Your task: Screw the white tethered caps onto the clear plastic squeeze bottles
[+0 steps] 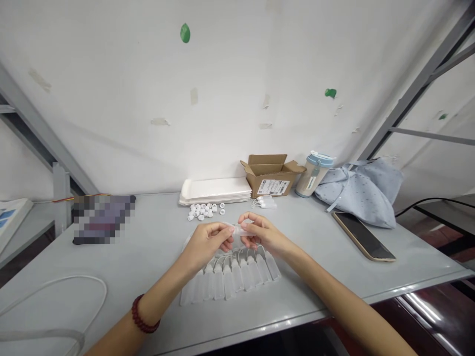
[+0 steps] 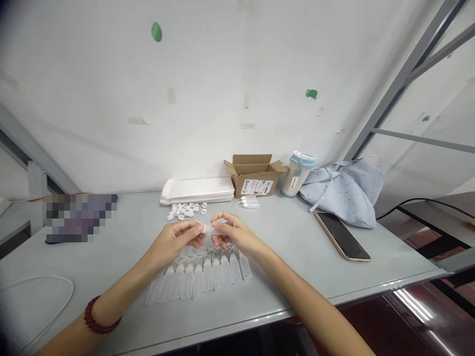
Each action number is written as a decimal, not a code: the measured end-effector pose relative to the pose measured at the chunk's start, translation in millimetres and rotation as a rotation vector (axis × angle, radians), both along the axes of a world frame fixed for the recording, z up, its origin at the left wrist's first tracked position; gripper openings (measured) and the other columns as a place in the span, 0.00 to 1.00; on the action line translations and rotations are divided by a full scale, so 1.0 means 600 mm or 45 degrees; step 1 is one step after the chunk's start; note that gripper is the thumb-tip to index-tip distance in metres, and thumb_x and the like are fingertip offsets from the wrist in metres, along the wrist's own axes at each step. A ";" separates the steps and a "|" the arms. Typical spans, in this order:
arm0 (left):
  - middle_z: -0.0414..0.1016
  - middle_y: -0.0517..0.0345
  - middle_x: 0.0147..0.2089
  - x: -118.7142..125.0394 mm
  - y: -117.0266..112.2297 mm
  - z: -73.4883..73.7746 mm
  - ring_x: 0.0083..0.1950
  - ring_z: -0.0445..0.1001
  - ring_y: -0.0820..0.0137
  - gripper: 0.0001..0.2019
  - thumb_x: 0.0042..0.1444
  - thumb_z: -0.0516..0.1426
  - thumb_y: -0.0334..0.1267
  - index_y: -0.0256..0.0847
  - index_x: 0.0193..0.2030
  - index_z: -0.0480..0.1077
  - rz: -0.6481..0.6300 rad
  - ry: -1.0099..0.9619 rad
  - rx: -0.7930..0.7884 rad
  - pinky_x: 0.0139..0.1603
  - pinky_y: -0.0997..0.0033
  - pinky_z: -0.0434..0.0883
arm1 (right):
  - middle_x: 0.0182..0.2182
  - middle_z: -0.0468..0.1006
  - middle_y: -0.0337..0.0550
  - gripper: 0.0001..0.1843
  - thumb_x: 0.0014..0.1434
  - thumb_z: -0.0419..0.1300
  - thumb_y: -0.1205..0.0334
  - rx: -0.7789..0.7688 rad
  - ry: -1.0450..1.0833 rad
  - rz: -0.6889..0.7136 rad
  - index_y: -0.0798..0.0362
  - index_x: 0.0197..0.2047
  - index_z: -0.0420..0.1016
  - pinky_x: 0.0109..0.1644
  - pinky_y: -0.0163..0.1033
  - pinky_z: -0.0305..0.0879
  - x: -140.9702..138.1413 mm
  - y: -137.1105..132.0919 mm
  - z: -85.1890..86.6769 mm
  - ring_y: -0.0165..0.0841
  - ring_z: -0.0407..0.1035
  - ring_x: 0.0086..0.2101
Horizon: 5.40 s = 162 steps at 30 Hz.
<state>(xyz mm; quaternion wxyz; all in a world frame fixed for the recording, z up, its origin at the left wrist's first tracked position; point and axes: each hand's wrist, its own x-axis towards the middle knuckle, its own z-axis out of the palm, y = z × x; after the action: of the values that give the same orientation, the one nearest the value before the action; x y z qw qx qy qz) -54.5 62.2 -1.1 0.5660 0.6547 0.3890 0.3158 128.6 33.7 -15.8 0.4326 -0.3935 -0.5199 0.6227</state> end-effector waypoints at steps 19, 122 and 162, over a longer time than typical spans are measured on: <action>0.72 0.58 0.24 -0.004 -0.003 0.001 0.25 0.73 0.71 0.17 0.55 0.55 0.48 0.36 0.24 0.70 -0.192 0.101 -0.107 0.27 0.73 0.72 | 0.13 0.60 0.27 0.12 0.59 0.56 0.51 0.031 -0.044 -0.011 0.50 0.37 0.61 0.18 0.28 0.43 -0.007 -0.006 -0.003 0.22 0.48 0.15; 0.75 0.49 0.40 -0.099 0.136 -0.069 0.43 0.73 0.61 0.16 0.55 0.48 0.34 0.37 0.44 0.74 0.167 1.136 0.882 0.45 0.67 0.67 | 0.42 0.80 0.47 0.13 0.51 0.58 0.68 0.591 -1.403 -0.676 0.54 0.41 0.77 0.44 0.43 0.66 0.186 0.071 -0.044 0.40 0.73 0.39; 0.75 0.51 0.41 -0.080 0.113 -0.061 0.40 0.73 0.63 0.12 0.51 0.49 0.35 0.37 0.38 0.71 0.388 0.752 1.007 0.42 0.64 0.69 | 0.34 0.77 0.46 0.08 0.47 0.60 0.74 0.705 -1.507 -0.721 0.55 0.33 0.74 0.42 0.40 0.63 0.184 0.089 -0.081 0.37 0.69 0.35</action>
<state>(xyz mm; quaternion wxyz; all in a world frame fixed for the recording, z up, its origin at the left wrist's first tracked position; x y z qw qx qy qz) -102.4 130.0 -37.7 0.0890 0.8158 0.4739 0.3192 239.0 87.0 -64.3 0.3069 -0.6613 -0.6843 0.0132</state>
